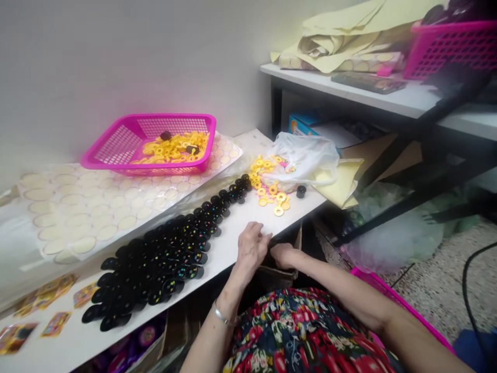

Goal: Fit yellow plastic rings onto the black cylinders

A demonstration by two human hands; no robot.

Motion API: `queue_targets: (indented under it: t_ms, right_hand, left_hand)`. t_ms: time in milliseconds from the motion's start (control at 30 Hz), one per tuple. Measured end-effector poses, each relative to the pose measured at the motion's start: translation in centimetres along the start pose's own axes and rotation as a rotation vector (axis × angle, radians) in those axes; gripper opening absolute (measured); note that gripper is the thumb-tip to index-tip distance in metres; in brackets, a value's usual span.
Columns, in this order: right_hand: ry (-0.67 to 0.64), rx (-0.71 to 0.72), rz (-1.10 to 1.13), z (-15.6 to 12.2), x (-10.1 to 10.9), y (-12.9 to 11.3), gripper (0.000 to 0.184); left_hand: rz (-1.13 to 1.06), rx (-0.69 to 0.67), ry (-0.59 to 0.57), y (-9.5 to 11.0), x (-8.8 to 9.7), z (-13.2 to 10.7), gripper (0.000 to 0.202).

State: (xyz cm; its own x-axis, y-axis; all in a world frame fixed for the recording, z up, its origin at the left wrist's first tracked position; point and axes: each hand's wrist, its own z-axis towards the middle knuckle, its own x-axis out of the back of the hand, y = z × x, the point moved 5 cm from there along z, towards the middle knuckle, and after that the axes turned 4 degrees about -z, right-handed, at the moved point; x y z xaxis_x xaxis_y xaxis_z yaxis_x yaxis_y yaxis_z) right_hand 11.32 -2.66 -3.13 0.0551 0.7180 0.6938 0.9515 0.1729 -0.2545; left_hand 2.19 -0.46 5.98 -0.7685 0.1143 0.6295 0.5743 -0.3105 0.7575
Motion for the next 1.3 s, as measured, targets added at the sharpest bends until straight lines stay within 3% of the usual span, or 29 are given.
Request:
queue_targets:
  t_ms: [167, 333, 467, 533, 633, 733, 800, 900, 1067, 1300]
  right_hand:
    - [-0.088, 0.027, -0.069, 2.0, -2.2, -0.4, 0.027]
    - [-0.043, 0.08, -0.059, 0.4, -1.9, 0.0, 0.025]
    - [0.062, 0.185, 0.019, -3.1, 1.5, 1.2, 0.021]
    - [0.12, 0.355, 0.226, -5.0, 4.0, 1.5, 0.011]
    - [0.339, 0.428, 0.482, -6.3, 8.0, 2.8, 0.018]
    - [0.693, 0.274, 0.409, -5.6, 11.2, 4.0, 0.018]
    - [0.838, 0.117, 0.244, -4.3, 12.8, 4.2, 0.018]
    - [0.831, -0.028, 0.047, -1.6, 14.3, 3.7, 0.023]
    - [0.748, -0.094, -0.037, 1.9, 15.8, 2.1, 0.029]
    - [0.781, -0.1, -0.086, 4.5, 16.9, 0.8, 0.029]
  left_hand:
    - [0.349, 0.081, 0.19, -1.9, 1.4, 5.0, 0.01]
    - [0.642, 0.152, 0.29, -2.9, 2.5, 8.1, 0.016]
    - [0.675, 0.189, 0.25, -3.4, 2.1, 9.6, 0.021]
    - [0.667, 0.195, 0.235, -3.6, 1.9, 9.9, 0.021]
    - [0.651, 0.17, 0.237, -3.5, 1.7, 9.8, 0.018]
    - [0.558, 0.104, 0.255, -3.3, 2.0, 9.2, 0.014]
    - [0.432, 0.099, 0.269, -3.3, 2.2, 8.4, 0.014]
    - [0.221, 0.2, 0.268, -3.9, 2.3, 6.8, 0.019]
    - [-0.162, 0.338, 0.251, -5.2, 0.8, 4.5, 0.028]
    - [-0.337, 0.289, 0.271, -6.5, -0.4, 3.9, 0.027]
